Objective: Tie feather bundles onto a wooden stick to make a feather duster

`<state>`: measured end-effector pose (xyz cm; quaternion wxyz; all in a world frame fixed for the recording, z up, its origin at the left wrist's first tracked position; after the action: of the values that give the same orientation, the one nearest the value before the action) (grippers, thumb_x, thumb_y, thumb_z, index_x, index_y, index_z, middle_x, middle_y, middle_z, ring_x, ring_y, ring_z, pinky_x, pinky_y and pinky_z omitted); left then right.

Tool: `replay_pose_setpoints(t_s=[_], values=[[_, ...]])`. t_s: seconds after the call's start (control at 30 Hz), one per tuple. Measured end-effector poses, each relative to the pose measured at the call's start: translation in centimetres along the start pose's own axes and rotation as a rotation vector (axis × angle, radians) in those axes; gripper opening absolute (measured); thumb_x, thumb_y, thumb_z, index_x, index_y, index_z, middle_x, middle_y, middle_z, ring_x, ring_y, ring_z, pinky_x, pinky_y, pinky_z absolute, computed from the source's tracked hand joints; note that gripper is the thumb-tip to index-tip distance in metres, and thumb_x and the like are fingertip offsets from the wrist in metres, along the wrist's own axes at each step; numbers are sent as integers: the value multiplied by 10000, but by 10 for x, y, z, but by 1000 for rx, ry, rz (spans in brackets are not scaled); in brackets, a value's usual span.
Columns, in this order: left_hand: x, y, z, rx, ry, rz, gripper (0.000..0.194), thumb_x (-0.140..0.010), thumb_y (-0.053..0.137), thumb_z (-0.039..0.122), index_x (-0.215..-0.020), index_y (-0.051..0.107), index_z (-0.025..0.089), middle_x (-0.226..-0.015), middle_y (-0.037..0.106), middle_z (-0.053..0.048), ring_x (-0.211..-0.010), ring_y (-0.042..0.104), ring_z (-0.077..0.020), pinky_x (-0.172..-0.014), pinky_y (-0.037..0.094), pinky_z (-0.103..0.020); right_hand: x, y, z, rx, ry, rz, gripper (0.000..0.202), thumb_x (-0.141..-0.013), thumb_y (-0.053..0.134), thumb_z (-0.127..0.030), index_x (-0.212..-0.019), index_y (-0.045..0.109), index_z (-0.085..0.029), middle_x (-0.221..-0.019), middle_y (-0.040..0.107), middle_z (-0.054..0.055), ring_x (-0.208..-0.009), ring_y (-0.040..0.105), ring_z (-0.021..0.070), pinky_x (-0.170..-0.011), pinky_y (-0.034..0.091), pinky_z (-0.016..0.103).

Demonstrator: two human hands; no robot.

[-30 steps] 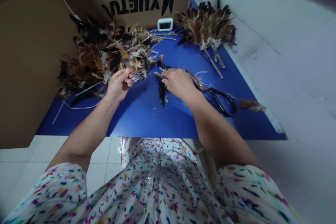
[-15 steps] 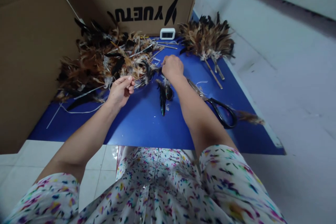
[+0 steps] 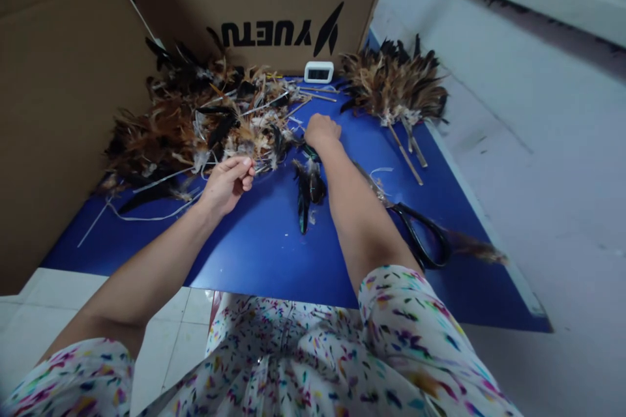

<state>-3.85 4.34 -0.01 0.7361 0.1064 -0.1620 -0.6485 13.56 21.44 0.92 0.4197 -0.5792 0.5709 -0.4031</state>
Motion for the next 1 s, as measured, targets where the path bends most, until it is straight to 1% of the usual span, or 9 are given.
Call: replay_pose_setpoints(t_s=[0.1,0.2,0.27,0.37,0.5,0.63,0.8,0.9,1.0], values=[[0,1,-5,-2,-15,-27,194,-721,785,288,-737,678,126,-603,608,19,-435,478,-28,-404,367,-152,-3,-6,2,-63,-36,-2,312,-863,624,-204,-1102,708,-21,-1164,677,263,-1166,621,369,-990,482,496],[0,2,-7,-3,-19,-41,197,-706,789,289,-732,682,124,-599,616,15,-428,475,-30,-401,364,-156,-1,-20,1,-248,-91,32,174,-849,636,-204,-827,737,-64,-884,728,189,-989,691,321,-948,519,485],[0,2,-7,-9,-21,-36,198,-707,789,290,-735,682,126,-597,614,17,-429,474,-29,-403,363,-156,4,-31,-1,-403,-132,54,171,-824,631,-155,-672,690,-102,-673,683,119,-771,703,263,-820,573,463],[1,2,-6,-14,-23,-29,208,-710,794,296,-739,678,125,-598,606,20,-436,473,-27,-409,365,-155,14,-43,-4,-647,-169,73,151,-756,635,-60,-631,624,-144,-558,621,44,-566,638,186,-617,580,392],[1,3,-7,-13,-23,-42,223,-700,804,302,-739,676,124,-596,602,21,-436,475,-29,-408,368,-158,35,-57,-7,-951,-272,-32,158,-675,719,-54,-692,620,-176,-554,621,3,-501,592,150,-478,506,306],[2,5,-10,-21,-22,-63,227,-693,807,306,-734,672,128,-596,611,22,-427,472,-29,-403,364,-160,67,-69,-11,-1032,-386,-177,105,-690,756,-123,-704,668,-180,-590,637,1,-492,558,109,-448,459,255],[4,9,-12,-1,-28,-98,270,-658,833,328,-722,656,134,-582,615,26,-408,473,-37,-390,354,-167,111,-72,-6,-1091,-341,-254,39,-730,751,-178,-743,715,-171,-663,669,29,-536,580,110,-491,489,266],[8,13,-15,2,-39,-154,296,-640,844,353,-729,661,139,-579,614,29,-408,479,-40,-393,357,-173,137,-67,8,-1130,-299,-303,91,-733,768,-249,-795,741,-188,-732,709,48,-613,636,141,-525,518,284],[12,19,-19,-11,-67,-212,309,-645,842,378,-739,669,139,-581,618,26,-409,481,-42,-399,364,-177,161,-60,24,-1167,-259,-315,185,-692,806,-308,-841,759,-210,-798,742,56,-695,683,172,-551,538,292]])
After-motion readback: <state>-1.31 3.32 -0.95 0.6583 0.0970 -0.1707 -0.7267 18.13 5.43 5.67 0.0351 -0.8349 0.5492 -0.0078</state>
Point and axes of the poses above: each hand's wrist, its own x-axis away from the middle knuckle, its own y-axis out of the palm, z = x × y, the point moved 3 cm from there along -x, towards the middle knuckle
